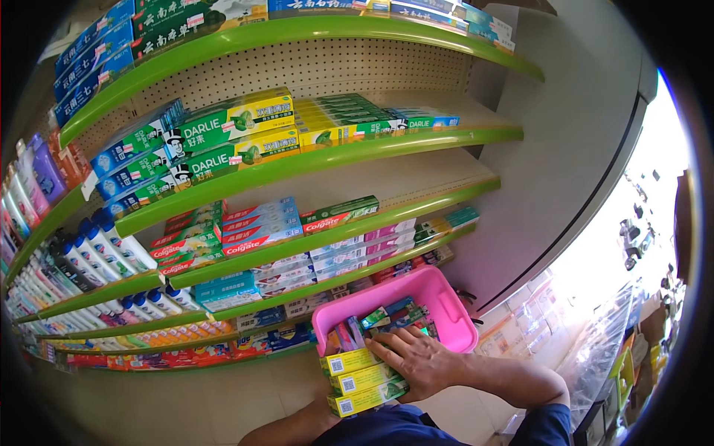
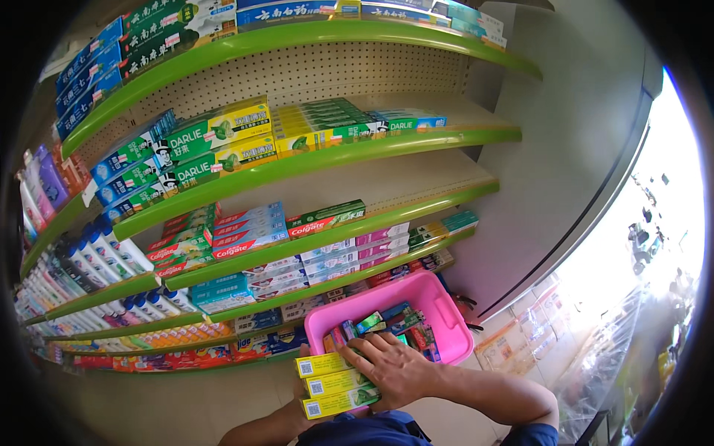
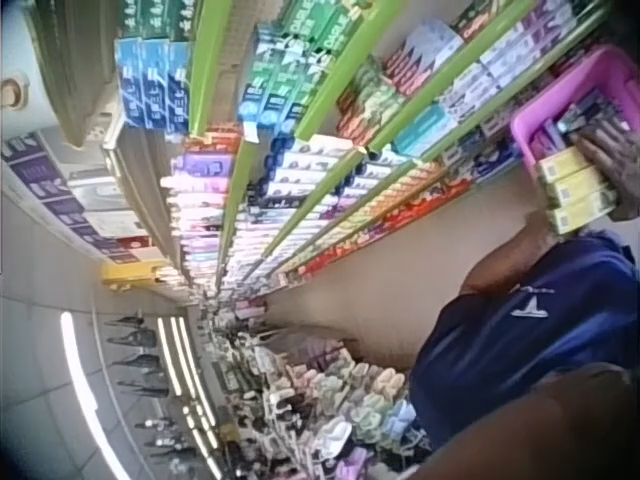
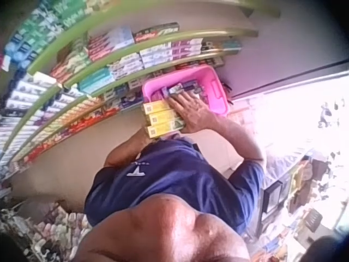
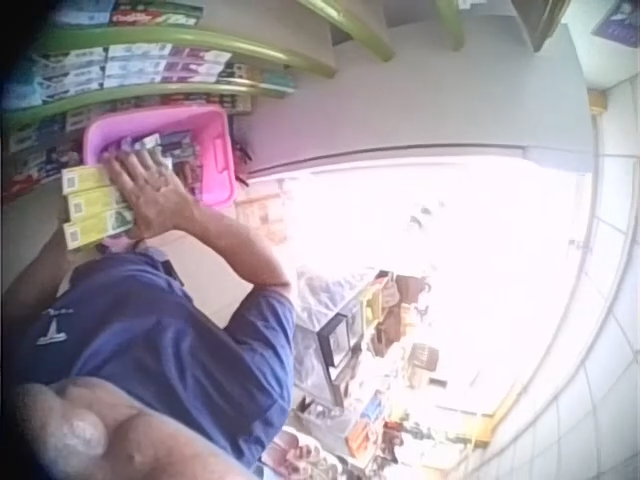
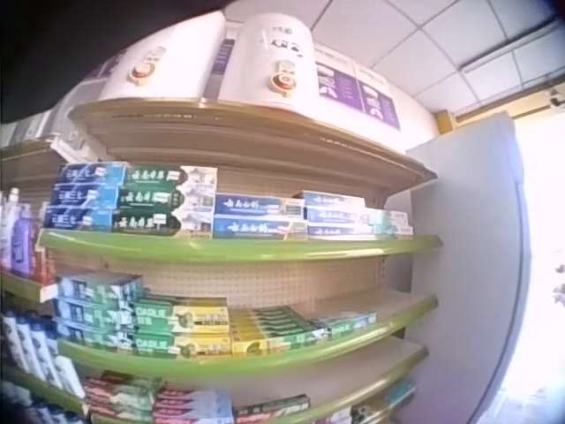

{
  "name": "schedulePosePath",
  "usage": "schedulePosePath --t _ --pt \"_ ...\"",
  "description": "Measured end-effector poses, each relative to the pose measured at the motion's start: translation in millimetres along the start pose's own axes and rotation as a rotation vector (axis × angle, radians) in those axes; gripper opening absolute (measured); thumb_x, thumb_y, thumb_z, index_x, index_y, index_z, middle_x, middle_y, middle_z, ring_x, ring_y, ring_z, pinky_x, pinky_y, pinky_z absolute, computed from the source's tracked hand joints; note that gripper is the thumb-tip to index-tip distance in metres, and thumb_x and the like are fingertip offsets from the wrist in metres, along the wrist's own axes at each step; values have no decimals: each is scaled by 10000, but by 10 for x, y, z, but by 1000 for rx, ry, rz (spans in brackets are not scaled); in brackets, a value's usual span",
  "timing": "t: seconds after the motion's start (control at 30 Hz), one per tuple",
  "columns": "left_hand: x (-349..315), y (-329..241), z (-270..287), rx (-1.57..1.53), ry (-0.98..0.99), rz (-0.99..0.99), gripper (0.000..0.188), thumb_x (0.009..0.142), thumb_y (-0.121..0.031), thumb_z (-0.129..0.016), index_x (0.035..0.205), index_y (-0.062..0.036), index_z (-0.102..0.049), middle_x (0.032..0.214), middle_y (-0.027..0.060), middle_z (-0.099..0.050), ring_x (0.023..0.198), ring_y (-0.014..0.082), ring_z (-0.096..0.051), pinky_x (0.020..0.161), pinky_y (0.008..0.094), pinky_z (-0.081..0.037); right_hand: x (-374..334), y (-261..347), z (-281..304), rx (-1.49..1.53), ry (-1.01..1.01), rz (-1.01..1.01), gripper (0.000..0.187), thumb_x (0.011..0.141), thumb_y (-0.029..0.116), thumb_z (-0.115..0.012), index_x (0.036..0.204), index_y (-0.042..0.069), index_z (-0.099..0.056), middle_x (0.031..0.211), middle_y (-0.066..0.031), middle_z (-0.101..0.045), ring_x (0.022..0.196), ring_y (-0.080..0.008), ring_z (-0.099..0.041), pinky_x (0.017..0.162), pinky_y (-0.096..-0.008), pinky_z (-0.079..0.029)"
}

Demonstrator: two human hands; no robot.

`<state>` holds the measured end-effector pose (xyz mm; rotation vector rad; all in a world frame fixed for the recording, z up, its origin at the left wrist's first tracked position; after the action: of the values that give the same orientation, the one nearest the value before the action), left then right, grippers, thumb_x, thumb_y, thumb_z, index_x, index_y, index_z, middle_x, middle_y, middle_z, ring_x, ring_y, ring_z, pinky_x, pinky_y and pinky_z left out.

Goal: Organizing and stocking boxes of toothpaste on a retail shelf from a plastic bin.

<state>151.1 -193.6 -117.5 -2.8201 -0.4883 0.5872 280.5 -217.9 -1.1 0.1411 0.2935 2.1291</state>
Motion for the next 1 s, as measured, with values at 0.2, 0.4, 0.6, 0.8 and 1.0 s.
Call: schedulePosePath --t 0.2,0.4,0.6,0.8,1.0 --pt "93 -177 -92 -30 147 -50 863 911 -713 -439 1537 -136 -297 1523 145 -402 1379 344 -419 1150 537 -312 185 -42 -12 -14 51 -4 1115 691 567 -780 1482 -39 -279 1382 -230 -451 1281 -363 -454 1093 -462 -336" --pt "373 -330 -429 -51 240 -112 854 915 -713 -428 1539 -146 -295 1533 134 -391 1390 335 -403 1160 537 -290 161 -310 111 -114 -51 55 1089 666 530 -804 1447 -52 -316 1402 -252 -445 1248 -380 -482 1066 -479 -380" --pt "870 -324 -822 -102 287 -230 845 918 -712 -416 1541 -155 -293 1542 122 -379 1402 326 -387 1170 536 -269 -55 -863 488 -19 -47 80 1159 644 500 -823 1492 -55 -261 1364 -256 -454 1250 -399 -480 1076 -500 -369" --pt "1335 -151 -1220 20 79 -464 819 930 -714 -373 1552 -190 -274 1585 68 -311 1445 294 -311 1190 536 -193 -348 -1575 1259 306 -203 144 1079 610 363 -868 1438 -76 -333 1234 -246 -515 1163 -376 -538 1033 -442 -421" --pt "1700 -90 -1673 436 239 -974 863 937 -714 -360 1573 -156 -191 1592 88 -287 1456 321 -292 1184 502 -223 -398 -2291 1140 764 49 -157 1058 648 348 -851 1471 -54 -320 1366 -281 -510 1255 -352 -533 1049 -389 -426"
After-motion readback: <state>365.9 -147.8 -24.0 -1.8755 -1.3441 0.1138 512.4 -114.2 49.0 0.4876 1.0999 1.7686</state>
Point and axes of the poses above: each hand's wrist, its own x-axis towards the middle knuckle, its own z-axis out of the back of the hand, y = z × x, the point moved 6 cm from there along x, towards the middle knuckle
